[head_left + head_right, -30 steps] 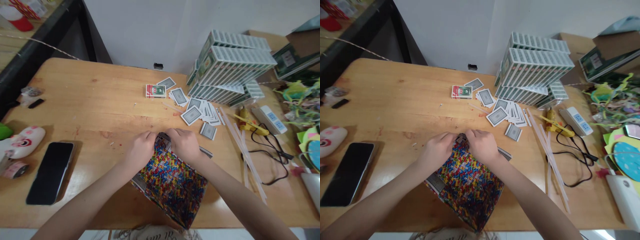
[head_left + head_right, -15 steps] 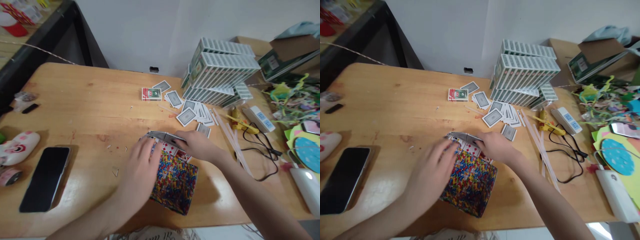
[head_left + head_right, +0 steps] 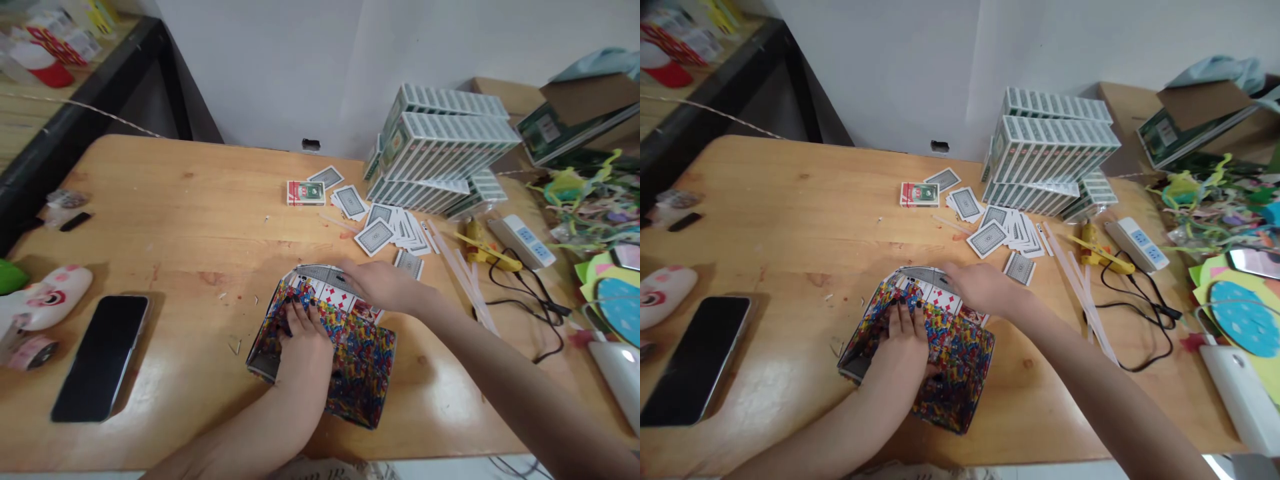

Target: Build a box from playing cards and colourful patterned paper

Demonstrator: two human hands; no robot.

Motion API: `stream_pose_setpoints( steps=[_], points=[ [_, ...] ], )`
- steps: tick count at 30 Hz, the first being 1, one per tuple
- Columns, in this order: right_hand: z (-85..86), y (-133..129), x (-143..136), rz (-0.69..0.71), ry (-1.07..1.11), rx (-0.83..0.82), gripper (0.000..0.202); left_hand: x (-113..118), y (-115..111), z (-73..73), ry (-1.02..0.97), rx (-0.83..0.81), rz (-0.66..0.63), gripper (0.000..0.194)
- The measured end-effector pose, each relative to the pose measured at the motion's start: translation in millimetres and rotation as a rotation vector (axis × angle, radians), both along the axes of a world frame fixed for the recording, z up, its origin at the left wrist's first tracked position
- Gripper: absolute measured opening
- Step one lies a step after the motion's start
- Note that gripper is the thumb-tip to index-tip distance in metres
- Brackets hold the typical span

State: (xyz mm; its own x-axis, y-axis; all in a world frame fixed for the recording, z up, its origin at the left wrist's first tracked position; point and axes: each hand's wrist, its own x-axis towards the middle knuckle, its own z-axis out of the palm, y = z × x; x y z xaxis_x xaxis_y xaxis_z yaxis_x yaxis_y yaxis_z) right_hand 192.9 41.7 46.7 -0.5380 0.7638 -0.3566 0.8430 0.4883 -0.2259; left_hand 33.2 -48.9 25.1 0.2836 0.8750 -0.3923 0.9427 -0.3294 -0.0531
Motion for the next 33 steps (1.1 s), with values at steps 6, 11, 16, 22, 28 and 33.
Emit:
stream_pose_setpoints(
  steps=[6, 11, 16, 22, 28, 33],
  points=[
    [-7.1, 7, 1, -0.022, 0.129, -0.111, 0.017, 1, 1, 2.5, 0.014, -0.032, 0.01, 0.055],
    [-10.3, 14, 2, -0.025, 0.256, -0.181, 0.016, 1, 1, 1.7, 0.009, -0.006, 0.002, 0.053],
    [-17.2, 13, 6, -0.019, 0.339, -0.209, 0.017, 0, 0, 0.6, -0.011, 0.003, -0.002, 0.052],
    [-15.4, 12, 7, 0.01, 0.506, -0.279, 0.021, -3, -3, -4.2, -0.043, 0.016, 0.004, 0.051],
    [-15.2, 8, 7, 0.015, 0.445, -0.216, 0.021, -3, -1, 1.2, -0.028, -0.013, -0.013, 0.05],
    [-20.0, 7, 7, -0.012, 0.416, -0.222, 0.017, 0, 2, 5.7, 0.021, -0.034, -0.008, 0.049]
  ],
)
